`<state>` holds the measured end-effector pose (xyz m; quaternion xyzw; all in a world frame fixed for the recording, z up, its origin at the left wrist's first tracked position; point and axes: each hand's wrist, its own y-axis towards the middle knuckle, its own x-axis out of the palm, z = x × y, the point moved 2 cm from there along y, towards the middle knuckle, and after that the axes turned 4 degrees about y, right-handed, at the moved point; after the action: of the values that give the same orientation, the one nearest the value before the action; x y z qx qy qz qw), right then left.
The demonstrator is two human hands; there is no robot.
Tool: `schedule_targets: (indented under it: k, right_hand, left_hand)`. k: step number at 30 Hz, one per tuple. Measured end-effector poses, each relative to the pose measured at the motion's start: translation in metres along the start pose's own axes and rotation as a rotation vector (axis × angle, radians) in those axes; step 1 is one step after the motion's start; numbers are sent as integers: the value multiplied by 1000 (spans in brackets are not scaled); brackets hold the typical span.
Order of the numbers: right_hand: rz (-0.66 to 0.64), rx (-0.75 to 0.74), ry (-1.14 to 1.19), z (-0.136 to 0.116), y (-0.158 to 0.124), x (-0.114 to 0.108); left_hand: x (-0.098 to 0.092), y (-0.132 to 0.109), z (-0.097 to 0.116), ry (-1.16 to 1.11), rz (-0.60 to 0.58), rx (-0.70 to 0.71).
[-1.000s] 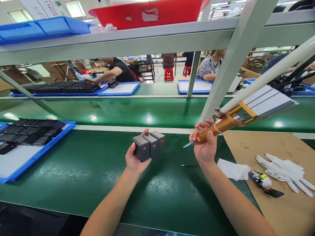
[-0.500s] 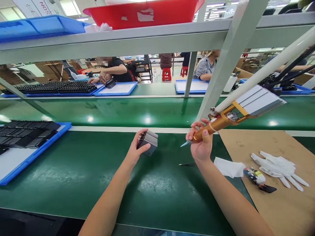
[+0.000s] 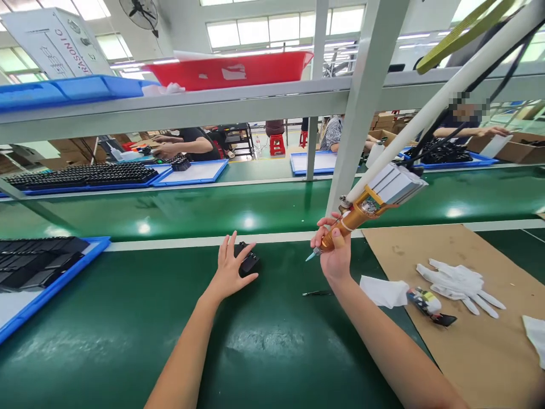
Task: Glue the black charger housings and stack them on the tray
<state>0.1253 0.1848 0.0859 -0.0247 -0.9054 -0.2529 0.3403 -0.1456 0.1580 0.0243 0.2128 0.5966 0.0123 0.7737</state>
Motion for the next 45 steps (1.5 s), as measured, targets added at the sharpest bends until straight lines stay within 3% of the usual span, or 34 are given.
schedule_targets:
  k: [4,12,19,23,25,27,29,34,37,40,45]
  right_hand:
    - [31,-22,-92,-3,5,-14]
    - [117,-12,-661,-28,-1,-76]
    - [162,-6,-884,-59,-10,-119]
    - [236,-310,-1107,-67,-36,-104]
    - [14,-393,-1167,-55,-50,-80]
    - [-348,-291,-1177,-31,-60,-54]
    - [-543,-231,-1237,-4,-67,-35]
    - [-661,-199,-1389,36,-68,-28]
    - [-688,-187,-1356,36,-69,-38]
    - [-712,-151,-1317,34,-69,-46]
    - [-749,-122,-1292,35,-68,-50]
  left_hand:
    - [-1,-1,-7,54,-18,75]
    - [27,13,-11,140,120,59]
    - [22,13,21,277,267,82]
    - [23,25,55,277,257,37]
    - [29,37,73,277,229,7]
    - [38,49,91,282,179,-10]
    - [49,57,104,284,105,-30]
    - [64,52,104,203,-78,-143]
    - [57,38,89,29,-167,-151]
    - [45,24,75,-246,-184,-92]
    - [43,15,70,-683,-224,-64]
